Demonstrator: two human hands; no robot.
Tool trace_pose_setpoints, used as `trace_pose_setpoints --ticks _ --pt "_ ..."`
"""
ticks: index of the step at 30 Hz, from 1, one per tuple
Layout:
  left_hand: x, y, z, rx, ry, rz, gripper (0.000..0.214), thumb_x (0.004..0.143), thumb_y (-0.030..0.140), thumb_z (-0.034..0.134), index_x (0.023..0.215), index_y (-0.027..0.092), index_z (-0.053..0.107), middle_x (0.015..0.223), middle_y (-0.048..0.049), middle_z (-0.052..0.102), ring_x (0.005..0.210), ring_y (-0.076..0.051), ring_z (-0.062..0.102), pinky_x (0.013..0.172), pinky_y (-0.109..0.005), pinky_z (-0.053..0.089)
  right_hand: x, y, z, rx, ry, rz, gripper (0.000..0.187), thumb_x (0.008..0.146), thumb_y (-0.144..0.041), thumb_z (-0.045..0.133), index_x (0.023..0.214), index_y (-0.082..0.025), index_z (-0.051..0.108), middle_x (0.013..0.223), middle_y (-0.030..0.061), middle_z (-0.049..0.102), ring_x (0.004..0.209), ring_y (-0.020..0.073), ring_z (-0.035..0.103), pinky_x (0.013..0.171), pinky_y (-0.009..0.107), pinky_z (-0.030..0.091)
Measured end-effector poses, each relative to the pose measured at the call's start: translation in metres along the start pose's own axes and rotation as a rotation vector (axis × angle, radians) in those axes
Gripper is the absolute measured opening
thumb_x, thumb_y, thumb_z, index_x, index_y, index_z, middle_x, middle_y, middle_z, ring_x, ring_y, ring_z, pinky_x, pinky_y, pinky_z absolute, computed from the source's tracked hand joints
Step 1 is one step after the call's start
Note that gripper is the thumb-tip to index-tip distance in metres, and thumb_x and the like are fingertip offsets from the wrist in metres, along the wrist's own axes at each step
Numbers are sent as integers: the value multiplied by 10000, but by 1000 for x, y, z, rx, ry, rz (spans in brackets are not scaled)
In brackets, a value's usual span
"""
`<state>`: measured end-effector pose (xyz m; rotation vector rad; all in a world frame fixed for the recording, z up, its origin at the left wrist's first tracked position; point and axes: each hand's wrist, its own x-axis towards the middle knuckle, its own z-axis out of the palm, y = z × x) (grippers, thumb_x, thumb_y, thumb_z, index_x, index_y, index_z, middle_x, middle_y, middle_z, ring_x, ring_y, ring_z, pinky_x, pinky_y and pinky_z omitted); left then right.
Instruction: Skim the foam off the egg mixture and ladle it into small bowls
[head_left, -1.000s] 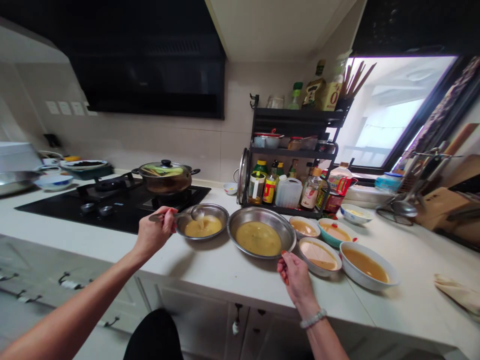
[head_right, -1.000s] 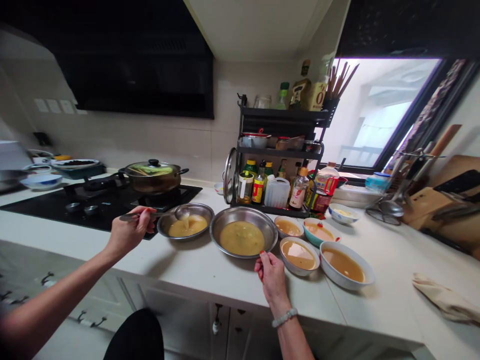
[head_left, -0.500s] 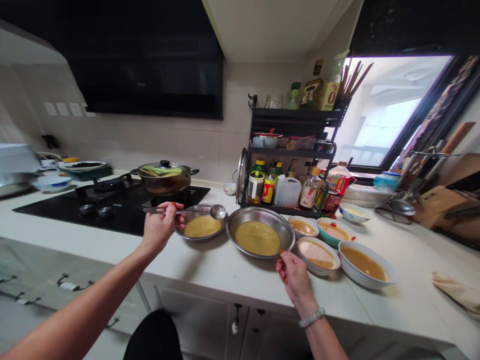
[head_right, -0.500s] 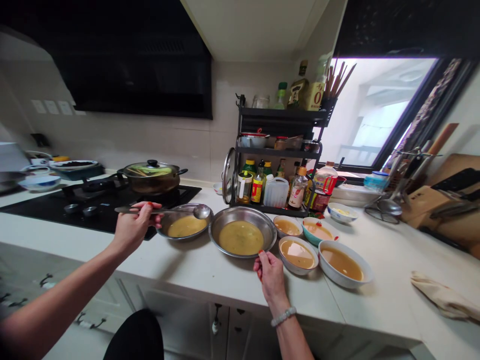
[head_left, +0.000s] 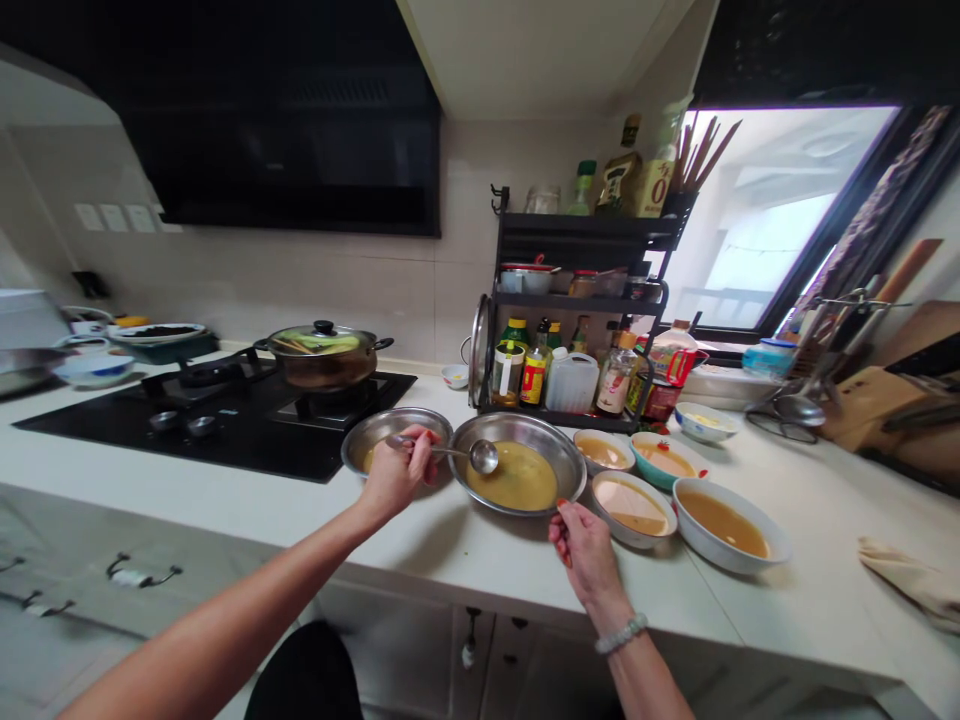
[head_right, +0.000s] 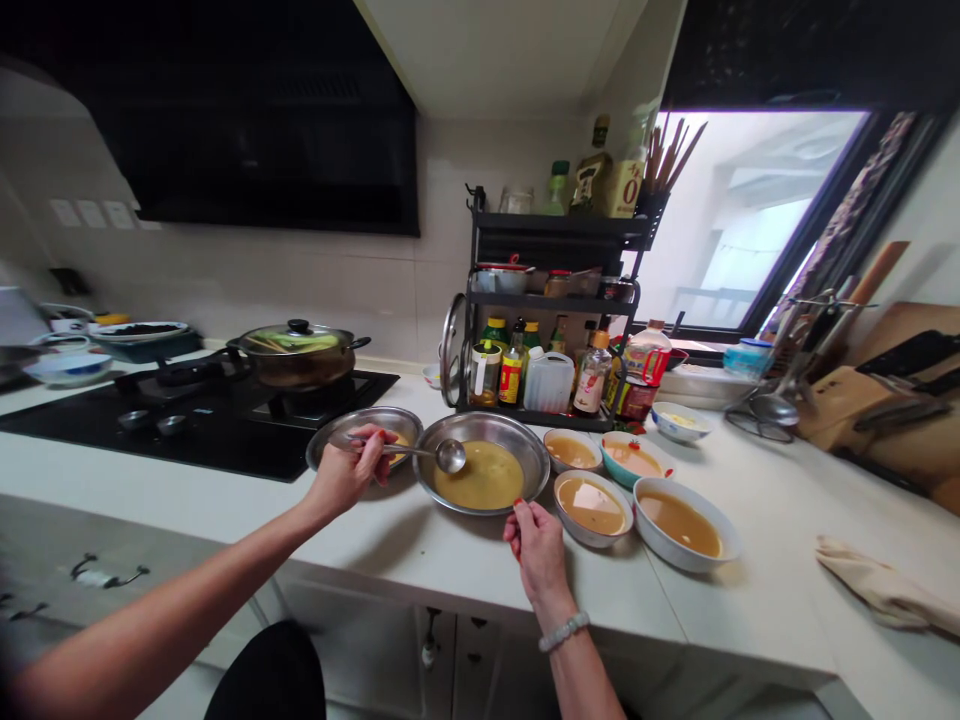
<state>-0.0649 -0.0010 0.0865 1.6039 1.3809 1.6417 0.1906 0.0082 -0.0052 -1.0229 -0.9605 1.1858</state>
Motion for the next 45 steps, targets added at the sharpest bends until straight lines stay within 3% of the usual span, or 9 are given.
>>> trace_pose_setpoints --ticks 6,10,15,27,36,45 --pt "-5 -10 11 205 -69 152 170 805 312 545 730 221 667 439 15 572 407 -143 538 499 -235 428 0 0 0 16 4 7 452 628 -568 745 553 -163 558 433 -13 537 344 44 364 345 175 214" --pt "-1 -14 16 113 -71 7 198 816 339 523 701 211 622 439 1 588 387 -161 564 455 -245 442 0 0 0 18 7 13 472 616 -584 756 548 -161 559 432 -12 536 344 42 363 345 169 214" --pt "7 -18 17 -143 31 -224 180 795 341 549 744 177 602 480 -3 589 384 -167 560 389 -272 481 0 0 0 19 13 16 479 607 -591 759 543 -161 556 434 -13 534 349 40 360 347 164 208" --pt "15 -4 1 -367 155 -362 142 770 234 567 695 120 604 483 -26 595 412 -126 546 384 -219 465 0 -1 0 -9 11 -6 481 613 -599 744 546 -167 544 437 -10 539 341 43 348 339 175 193" --pt "21 9 -41 -378 266 -343 106 722 191 581 717 92 616 507 -26 607 458 -104 574 416 -175 471 -1 0 0 1 3 0 456 630 -571 745 561 -164 553 446 -9 545 351 46 366 345 175 202" --pt "29 3 -92 -317 473 -315 135 750 166 554 638 115 612 591 -37 630 486 -99 585 401 -173 481 0 1 -1 6 9 3 456 622 -565 750 552 -159 557 442 -8 544 347 41 363 345 176 200"
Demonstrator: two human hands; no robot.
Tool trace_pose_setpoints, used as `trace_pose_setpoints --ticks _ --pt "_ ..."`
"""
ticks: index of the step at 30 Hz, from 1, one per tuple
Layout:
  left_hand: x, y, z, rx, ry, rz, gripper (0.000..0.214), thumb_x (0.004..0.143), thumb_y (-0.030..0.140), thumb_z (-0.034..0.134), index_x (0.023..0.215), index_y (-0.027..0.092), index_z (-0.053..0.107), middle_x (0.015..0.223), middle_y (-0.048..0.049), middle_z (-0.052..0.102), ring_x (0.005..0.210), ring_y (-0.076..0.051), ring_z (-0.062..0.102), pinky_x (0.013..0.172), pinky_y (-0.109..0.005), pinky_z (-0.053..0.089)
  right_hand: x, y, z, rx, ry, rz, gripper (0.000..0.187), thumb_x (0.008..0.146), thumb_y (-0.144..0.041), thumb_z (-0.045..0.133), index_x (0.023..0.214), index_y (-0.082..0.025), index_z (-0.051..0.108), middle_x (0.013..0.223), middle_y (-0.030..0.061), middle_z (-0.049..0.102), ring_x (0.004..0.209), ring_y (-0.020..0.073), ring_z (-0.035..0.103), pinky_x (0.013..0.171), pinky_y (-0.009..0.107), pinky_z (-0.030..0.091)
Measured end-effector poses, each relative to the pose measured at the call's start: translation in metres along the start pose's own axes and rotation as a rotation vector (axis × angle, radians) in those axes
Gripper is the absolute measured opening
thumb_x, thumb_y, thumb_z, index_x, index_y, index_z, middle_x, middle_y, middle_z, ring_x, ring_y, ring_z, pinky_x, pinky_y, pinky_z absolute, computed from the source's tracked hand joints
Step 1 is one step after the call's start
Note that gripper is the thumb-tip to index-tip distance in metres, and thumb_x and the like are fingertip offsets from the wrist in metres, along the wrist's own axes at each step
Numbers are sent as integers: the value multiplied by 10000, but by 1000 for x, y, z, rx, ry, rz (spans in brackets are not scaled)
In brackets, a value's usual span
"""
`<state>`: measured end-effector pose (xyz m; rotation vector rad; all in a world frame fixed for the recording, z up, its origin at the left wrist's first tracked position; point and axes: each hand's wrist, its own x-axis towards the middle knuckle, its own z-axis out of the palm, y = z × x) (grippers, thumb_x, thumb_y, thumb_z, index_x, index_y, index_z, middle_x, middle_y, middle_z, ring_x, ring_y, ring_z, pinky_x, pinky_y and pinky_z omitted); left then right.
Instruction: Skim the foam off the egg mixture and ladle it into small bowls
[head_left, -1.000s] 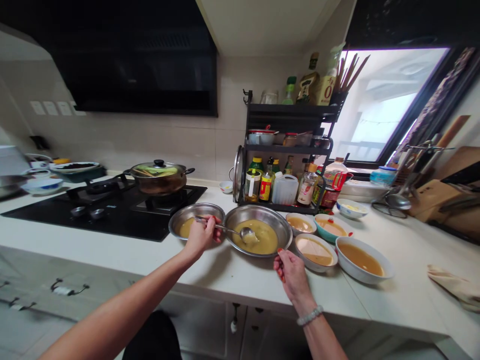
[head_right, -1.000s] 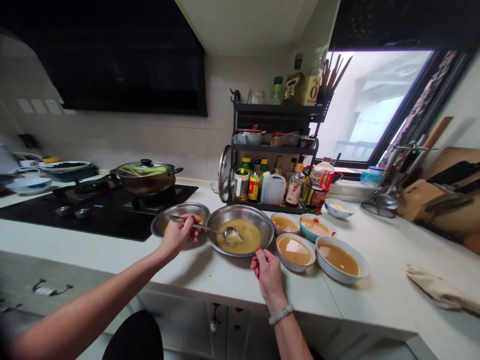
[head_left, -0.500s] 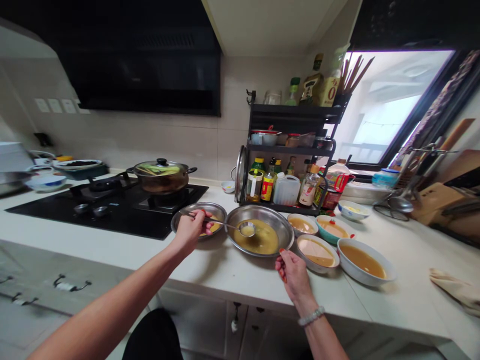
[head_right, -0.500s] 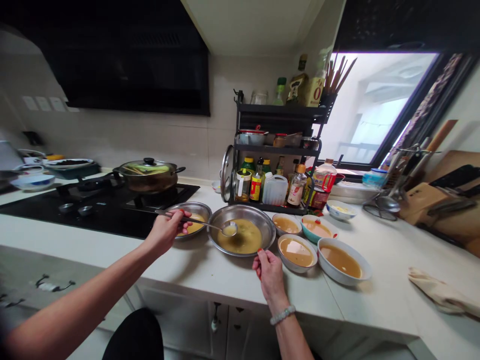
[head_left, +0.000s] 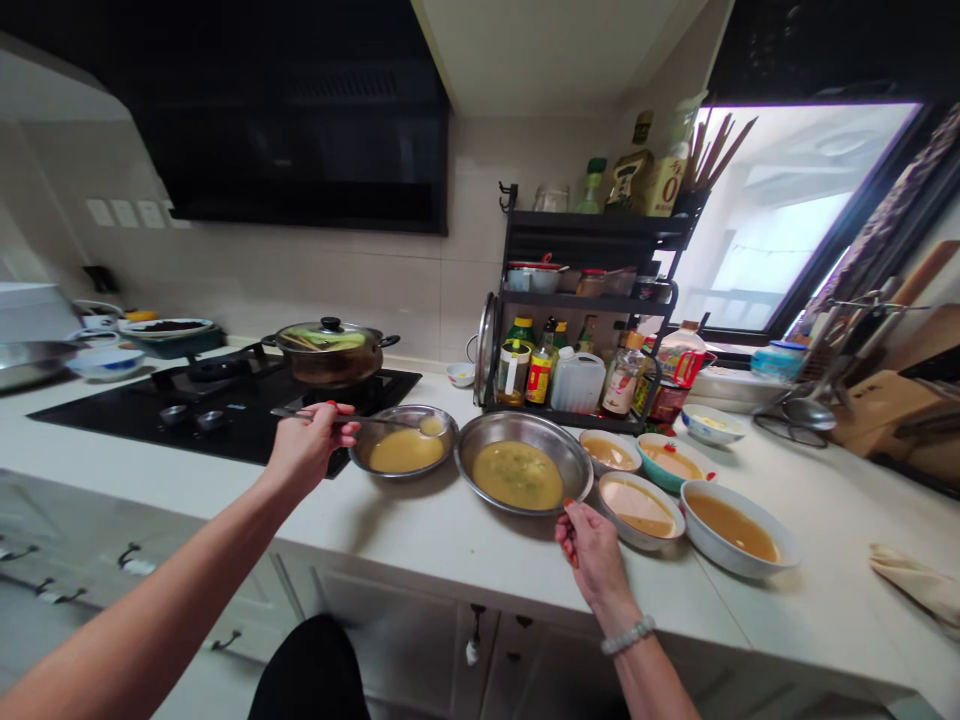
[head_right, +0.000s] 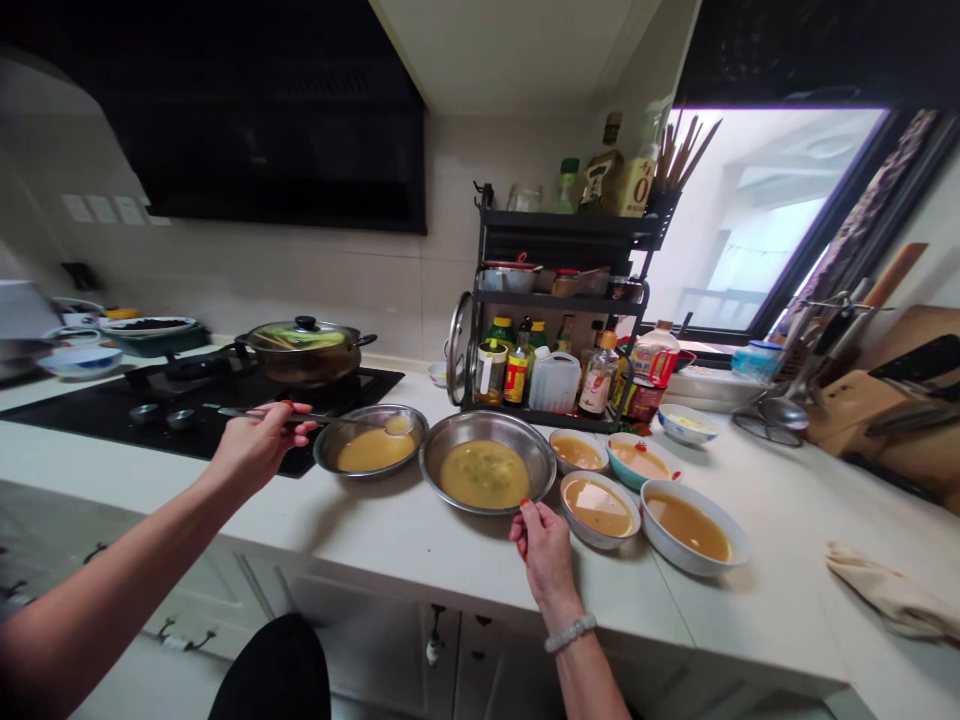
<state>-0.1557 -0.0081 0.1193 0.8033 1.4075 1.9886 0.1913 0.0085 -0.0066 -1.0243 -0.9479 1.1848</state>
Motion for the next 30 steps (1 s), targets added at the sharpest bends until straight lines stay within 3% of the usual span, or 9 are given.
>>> trace_pose_setpoints --ticks 7,15,30 --pt "11 -12 -18 73 52 75 131 730 191 558 630 129 614 610 -33 621 495 -112 585 402 -196 498 -1 -2 1 8 2 10 451 609 -563 756 551 -161 559 434 -11 537 346 41 357 344 176 197" --pt "10 -18 -23 193 37 181 98 710 225 582 657 157 629 530 -19 599 461 -149 579 410 -255 530 0 -1 1 4 3 5 457 609 -572 753 549 -164 558 439 -10 541 350 43 360 342 171 195" --pt "7 -22 -26 152 39 145 90 709 210 574 666 154 631 533 -15 600 474 -138 582 405 -220 514 -1 -2 1 0 -3 -7 454 618 -574 749 550 -166 563 438 -10 535 348 48 353 339 181 197"
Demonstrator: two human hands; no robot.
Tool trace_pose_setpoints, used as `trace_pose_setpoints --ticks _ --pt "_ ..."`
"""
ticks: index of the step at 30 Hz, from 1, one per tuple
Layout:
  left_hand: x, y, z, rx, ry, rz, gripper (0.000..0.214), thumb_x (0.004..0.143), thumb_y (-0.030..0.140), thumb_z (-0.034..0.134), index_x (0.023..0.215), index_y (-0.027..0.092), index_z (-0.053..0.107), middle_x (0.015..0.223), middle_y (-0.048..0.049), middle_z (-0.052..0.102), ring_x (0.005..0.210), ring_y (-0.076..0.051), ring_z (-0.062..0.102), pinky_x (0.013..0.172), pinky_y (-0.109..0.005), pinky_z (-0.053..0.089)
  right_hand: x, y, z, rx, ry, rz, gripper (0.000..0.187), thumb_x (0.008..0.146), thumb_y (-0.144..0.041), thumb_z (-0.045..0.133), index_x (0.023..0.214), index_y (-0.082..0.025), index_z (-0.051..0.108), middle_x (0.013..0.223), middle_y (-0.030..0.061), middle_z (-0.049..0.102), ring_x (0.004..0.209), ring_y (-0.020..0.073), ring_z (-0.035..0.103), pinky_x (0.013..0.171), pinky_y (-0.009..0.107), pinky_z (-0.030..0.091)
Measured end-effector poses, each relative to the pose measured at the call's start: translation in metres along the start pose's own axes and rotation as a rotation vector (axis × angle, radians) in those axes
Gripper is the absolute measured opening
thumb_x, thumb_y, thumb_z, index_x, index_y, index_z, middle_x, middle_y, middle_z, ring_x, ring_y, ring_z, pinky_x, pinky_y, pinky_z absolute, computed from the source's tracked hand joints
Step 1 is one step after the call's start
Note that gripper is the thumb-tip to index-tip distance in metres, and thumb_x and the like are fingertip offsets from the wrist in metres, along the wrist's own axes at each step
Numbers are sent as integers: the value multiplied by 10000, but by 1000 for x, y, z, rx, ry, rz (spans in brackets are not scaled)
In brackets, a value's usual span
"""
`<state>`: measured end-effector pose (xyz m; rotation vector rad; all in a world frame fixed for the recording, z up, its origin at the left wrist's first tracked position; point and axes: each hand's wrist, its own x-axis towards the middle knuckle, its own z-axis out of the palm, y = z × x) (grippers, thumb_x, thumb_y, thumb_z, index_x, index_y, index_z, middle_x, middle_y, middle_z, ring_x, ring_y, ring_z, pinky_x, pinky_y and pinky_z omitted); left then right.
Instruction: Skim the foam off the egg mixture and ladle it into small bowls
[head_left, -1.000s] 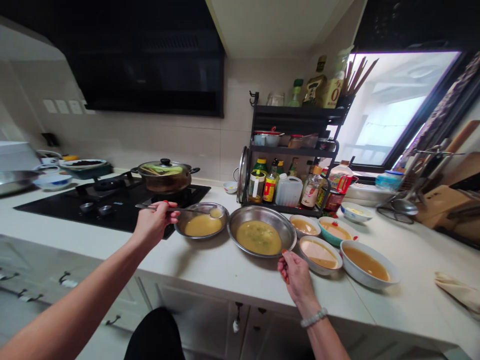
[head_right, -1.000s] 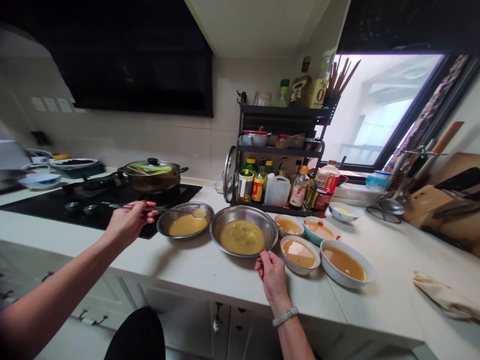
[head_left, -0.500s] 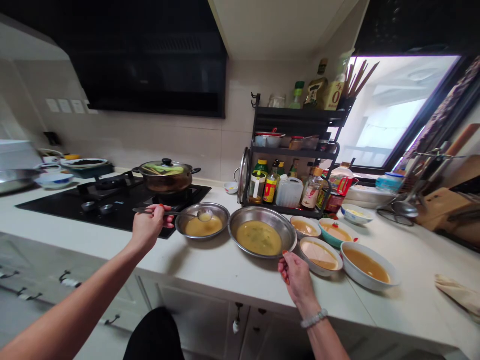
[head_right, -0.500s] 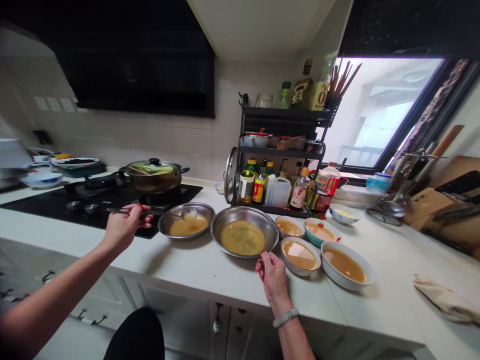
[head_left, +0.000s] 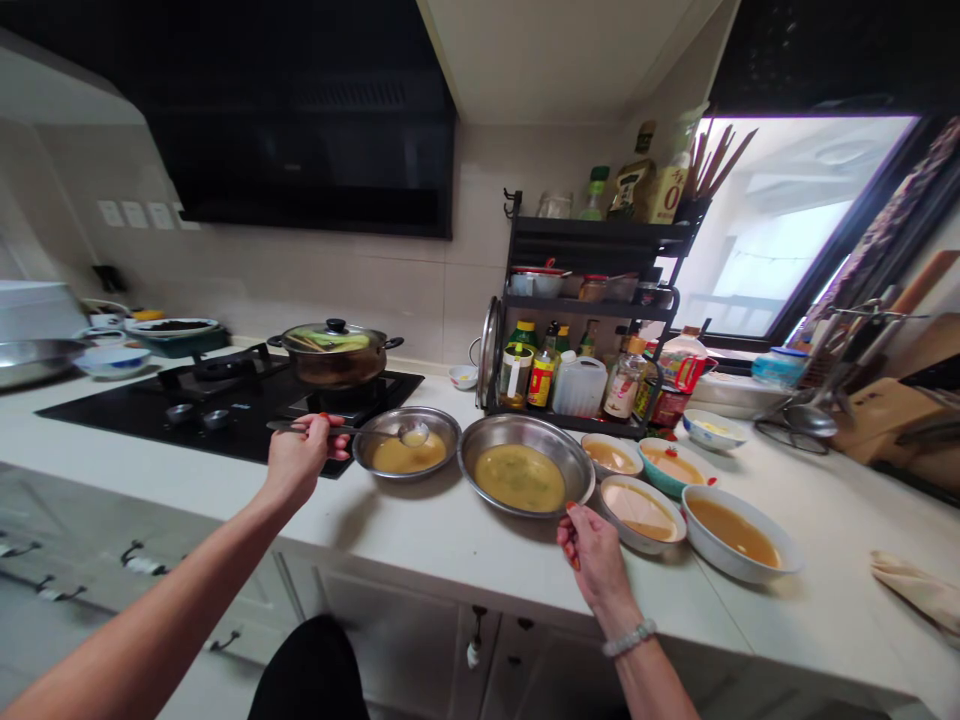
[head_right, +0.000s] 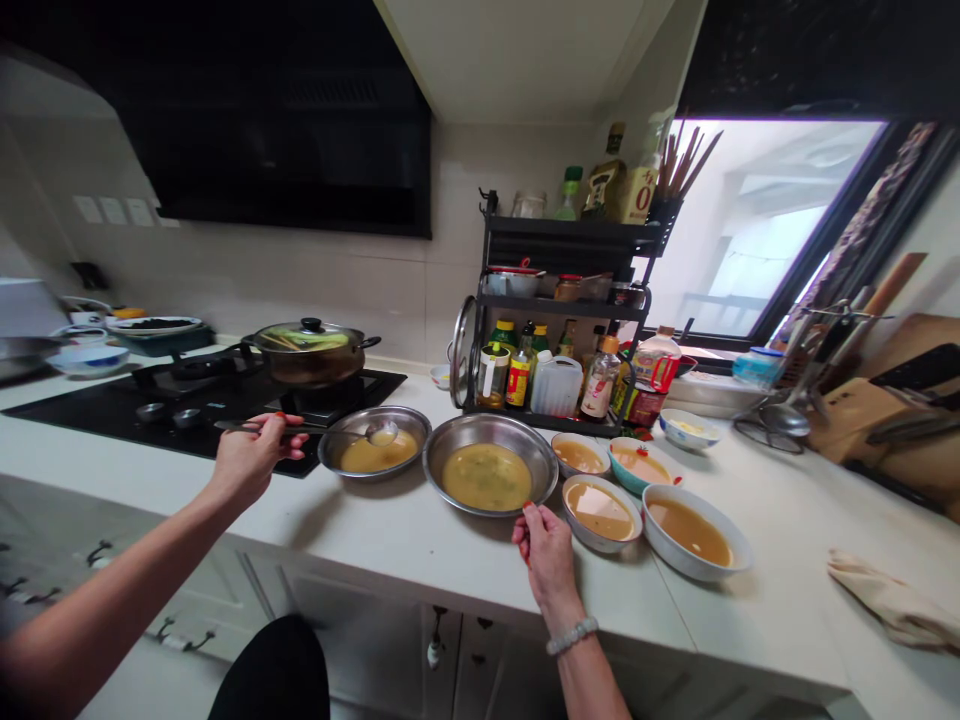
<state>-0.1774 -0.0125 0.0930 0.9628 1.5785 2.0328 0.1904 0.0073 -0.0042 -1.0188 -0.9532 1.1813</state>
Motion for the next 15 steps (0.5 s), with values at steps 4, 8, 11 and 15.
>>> trace_pose_setpoints --ticks 4,8,11,15 --pt "1 -3 1 -3 -2 4 105 720 226 574 676 148 629 541 -17 606 474 -139 586 407 -227 517 -1 -1 0 1 1 3 452 619 -574 752 549 -169 563 437 -9 535 349 51 350 341 180 194" --pt "2 -5 2 24 -19 19 89 714 225 582 693 155 632 535 -19 606 474 -156 591 425 -248 524 0 0 0 1 -4 -2 443 625 -564 749 557 -168 563 443 -9 539 352 50 357 345 181 205" --pt "1 -3 4 50 -23 30 96 722 237 575 689 163 628 523 -20 596 471 -167 589 440 -264 528 0 1 0 1 -3 6 461 614 -578 752 549 -164 558 439 -13 534 349 43 354 344 174 200" --pt "-4 0 3 144 -61 113 139 754 290 563 721 174 633 522 -24 602 466 -181 592 454 -272 510 0 1 0 5 -1 15 471 607 -589 753 550 -163 561 433 -14 529 347 41 349 342 172 195"
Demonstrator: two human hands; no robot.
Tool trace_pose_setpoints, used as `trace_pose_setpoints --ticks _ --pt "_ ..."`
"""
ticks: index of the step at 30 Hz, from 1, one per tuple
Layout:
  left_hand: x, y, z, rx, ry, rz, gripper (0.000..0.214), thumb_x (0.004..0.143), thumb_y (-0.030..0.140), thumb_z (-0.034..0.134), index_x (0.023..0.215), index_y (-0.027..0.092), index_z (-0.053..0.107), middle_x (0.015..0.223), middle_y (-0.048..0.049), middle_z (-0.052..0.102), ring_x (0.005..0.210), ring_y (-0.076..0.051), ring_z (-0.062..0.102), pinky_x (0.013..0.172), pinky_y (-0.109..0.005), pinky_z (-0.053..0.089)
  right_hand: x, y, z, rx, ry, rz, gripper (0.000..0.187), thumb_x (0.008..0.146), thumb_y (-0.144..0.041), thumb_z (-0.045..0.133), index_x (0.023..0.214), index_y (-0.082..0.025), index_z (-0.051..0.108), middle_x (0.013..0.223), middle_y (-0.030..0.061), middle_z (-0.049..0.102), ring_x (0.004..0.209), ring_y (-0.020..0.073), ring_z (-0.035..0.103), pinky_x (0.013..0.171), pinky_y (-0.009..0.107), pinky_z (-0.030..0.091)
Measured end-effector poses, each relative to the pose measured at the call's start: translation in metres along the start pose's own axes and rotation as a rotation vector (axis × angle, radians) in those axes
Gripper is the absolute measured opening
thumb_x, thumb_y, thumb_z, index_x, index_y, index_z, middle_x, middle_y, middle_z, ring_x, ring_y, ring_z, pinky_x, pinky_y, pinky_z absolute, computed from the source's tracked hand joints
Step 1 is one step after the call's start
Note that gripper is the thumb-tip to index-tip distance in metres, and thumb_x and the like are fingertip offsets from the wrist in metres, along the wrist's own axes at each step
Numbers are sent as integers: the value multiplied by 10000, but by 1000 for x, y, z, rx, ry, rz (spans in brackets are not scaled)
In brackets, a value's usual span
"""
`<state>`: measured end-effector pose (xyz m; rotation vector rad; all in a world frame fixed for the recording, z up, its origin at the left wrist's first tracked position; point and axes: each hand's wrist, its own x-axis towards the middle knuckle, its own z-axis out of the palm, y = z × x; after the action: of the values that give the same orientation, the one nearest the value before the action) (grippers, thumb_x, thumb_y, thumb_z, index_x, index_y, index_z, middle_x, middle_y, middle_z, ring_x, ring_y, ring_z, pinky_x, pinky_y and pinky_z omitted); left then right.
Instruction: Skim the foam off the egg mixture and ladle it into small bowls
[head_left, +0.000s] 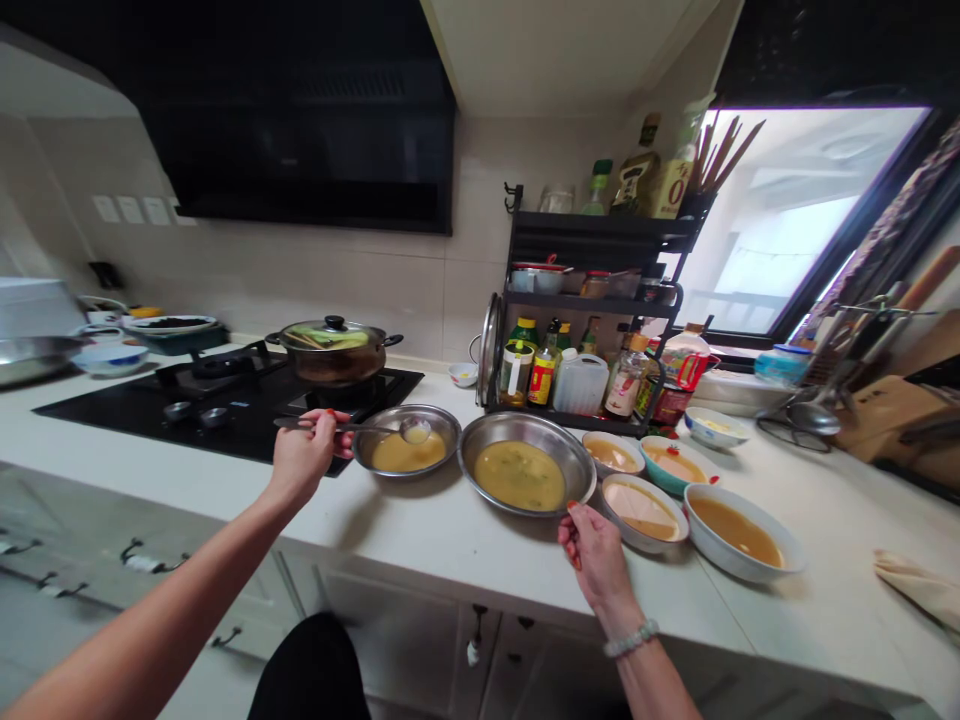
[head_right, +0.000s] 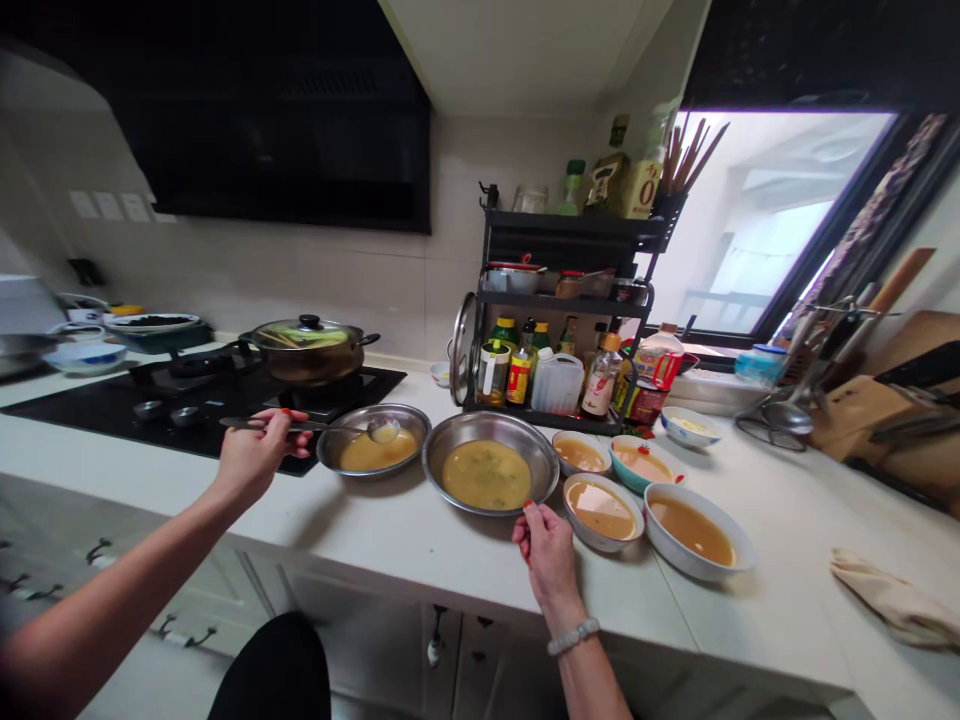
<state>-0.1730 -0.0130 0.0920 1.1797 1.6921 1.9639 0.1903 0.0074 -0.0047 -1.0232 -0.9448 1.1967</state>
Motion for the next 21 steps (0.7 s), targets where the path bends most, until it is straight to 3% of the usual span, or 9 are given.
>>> trace_pose_setpoints --ticks 5,9,12,15,18,21 --pt "-13 6 -5 296 -173 261 173 777 343 551 800 213 663 508 1 601 463 -169 580 497 -239 453 0 -1 0 -4 -6 -9 450 624 -570 746 549 -167 561 443 -8 537 354 50 357 343 183 199" --pt "-25 17 -1 368 -254 439 141 766 312 546 746 224 654 570 -5 626 504 -155 577 569 -236 456 0 0 -1 -8 4 -10 445 630 -567 743 554 -168 561 446 -9 541 353 49 360 346 180 200" --pt "-34 27 10 306 -174 429 166 792 317 522 792 220 657 550 2 620 500 -157 581 561 -238 457 0 0 -1 -17 3 -19 442 637 -565 737 553 -168 561 443 -8 542 348 50 361 346 181 204" --pt "-46 36 30 156 -165 289 194 803 339 526 847 211 665 543 0 624 497 -166 593 531 -243 457 1 1 0 -23 4 -25 441 644 -566 726 550 -170 558 439 -7 542 344 52 362 345 183 207" --pt "-59 38 55 78 -310 246 189 797 343 546 832 209 675 537 -10 626 479 -167 582 533 -257 455 1 2 0 -22 5 -23 443 644 -568 722 552 -170 553 437 -11 539 342 48 357 345 179 207" --pt "-69 32 79 172 -482 410 185 824 321 522 808 216 674 538 -11 616 486 -153 552 573 -261 439 1 1 0 -23 4 -22 446 643 -571 717 551 -170 546 436 -14 536 344 44 352 346 174 203"
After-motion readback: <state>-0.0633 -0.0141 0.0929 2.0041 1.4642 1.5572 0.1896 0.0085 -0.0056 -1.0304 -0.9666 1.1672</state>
